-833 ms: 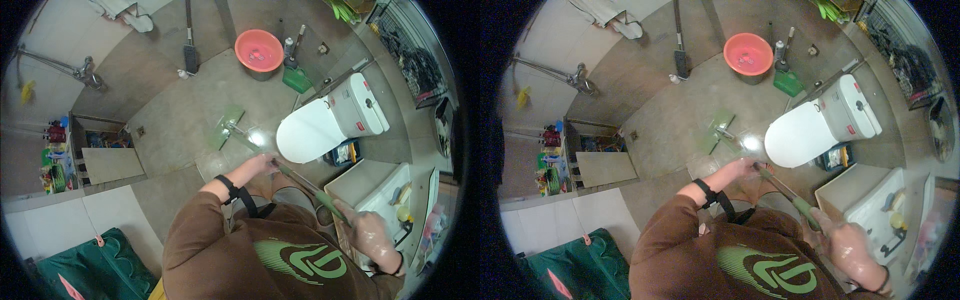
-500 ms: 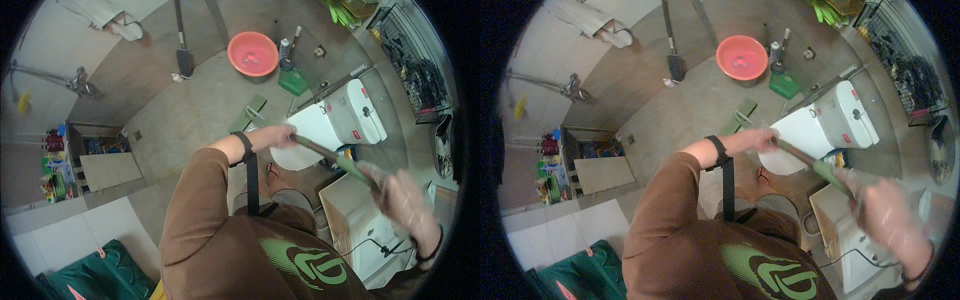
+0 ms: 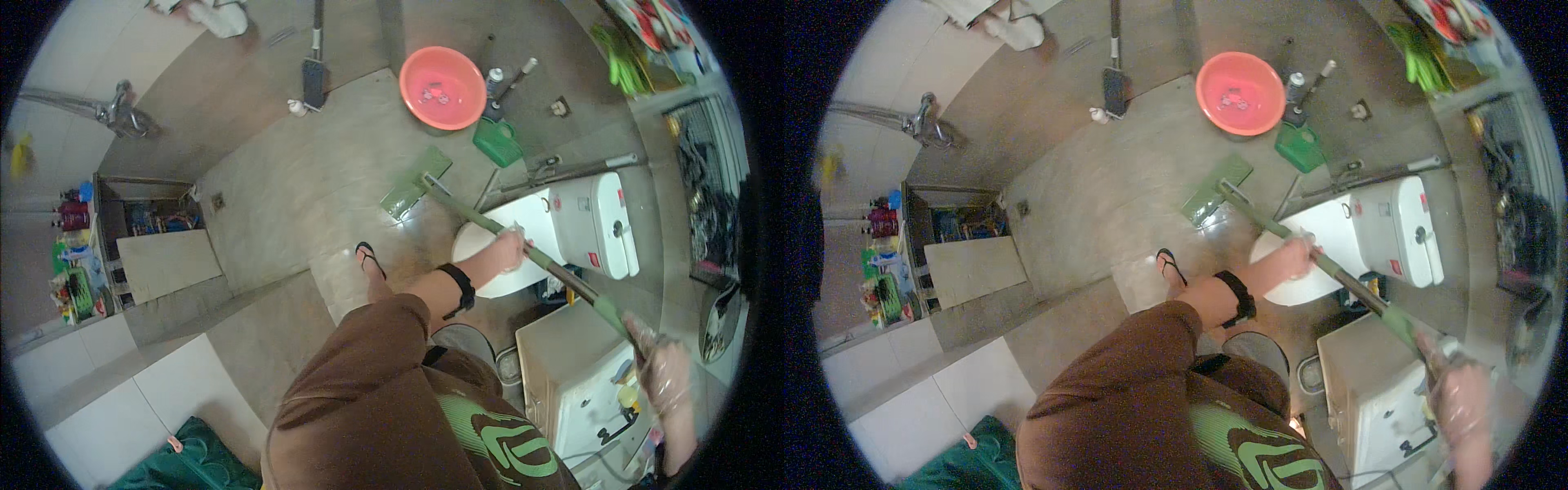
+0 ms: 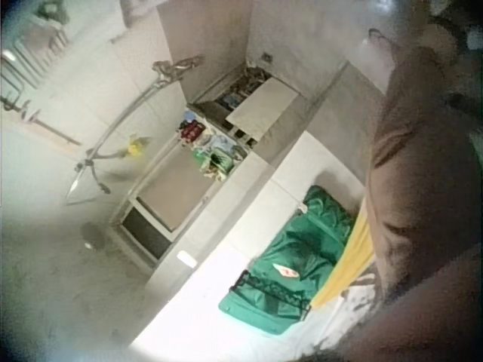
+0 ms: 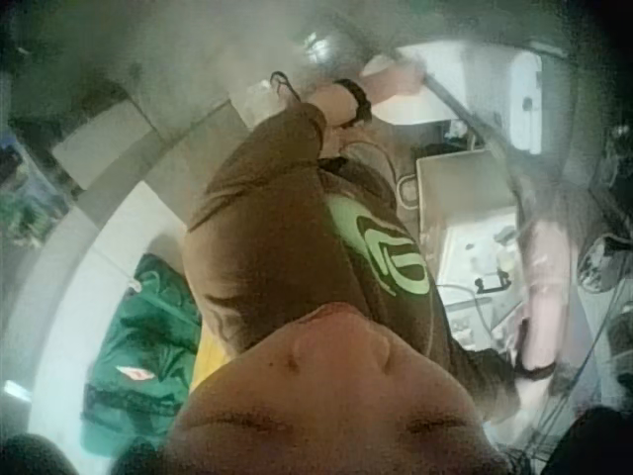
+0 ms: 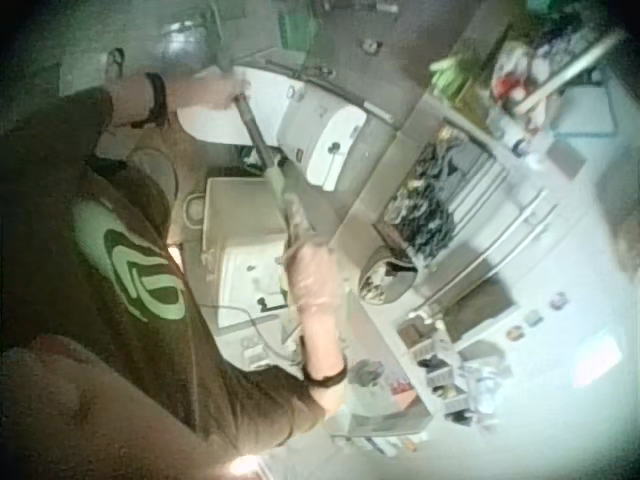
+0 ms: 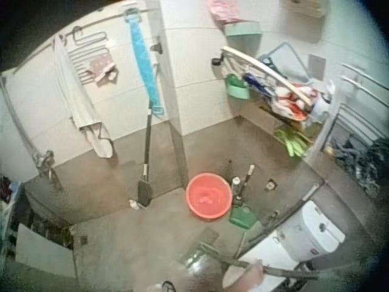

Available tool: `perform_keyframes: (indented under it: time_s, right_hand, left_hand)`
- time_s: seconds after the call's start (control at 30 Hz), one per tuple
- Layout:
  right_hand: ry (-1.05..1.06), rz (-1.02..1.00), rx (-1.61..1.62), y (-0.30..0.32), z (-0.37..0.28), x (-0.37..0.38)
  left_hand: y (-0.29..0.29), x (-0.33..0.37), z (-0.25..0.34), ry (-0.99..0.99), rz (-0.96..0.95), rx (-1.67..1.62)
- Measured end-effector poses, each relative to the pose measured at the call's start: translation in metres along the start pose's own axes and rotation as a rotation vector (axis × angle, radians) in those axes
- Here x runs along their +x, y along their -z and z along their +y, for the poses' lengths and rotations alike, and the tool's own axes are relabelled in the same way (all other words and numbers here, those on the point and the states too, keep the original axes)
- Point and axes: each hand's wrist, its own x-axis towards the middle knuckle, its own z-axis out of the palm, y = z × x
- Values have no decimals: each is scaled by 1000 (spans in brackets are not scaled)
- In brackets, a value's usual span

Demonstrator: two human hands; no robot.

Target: The person mops the bathroom floor using a flat mop, moving back and forth across the tiles. They briefly pick up a small object from the floor and continue mopping around the toilet and sink area.

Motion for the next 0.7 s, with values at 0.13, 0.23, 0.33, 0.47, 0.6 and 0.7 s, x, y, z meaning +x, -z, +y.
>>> perform_keyframes:
  time_s: [0.13,0.23,0.33,0.47,0.6,0.7]
  right_hand:
    - [-45,-1,-87,-7,-3,6]
    - [-60,-29,-50,7,22,32]
    - [120,239,-437,36,39,69]
    - [138,204,-498,90,3,138]
    - [256,266,-572,156,-81,210]
    - [362,298,-571,196,-161,255]
  left_hand:
    - [3,-2,4,33,7,-3]
    - [1,-15,35,-16,-116,-78]
    - [1,-13,88,-40,-198,-106]
    - [31,-8,181,-124,-237,-338]
    - [99,-32,297,-226,-307,-453]
    - [186,-70,378,-391,-333,-559]
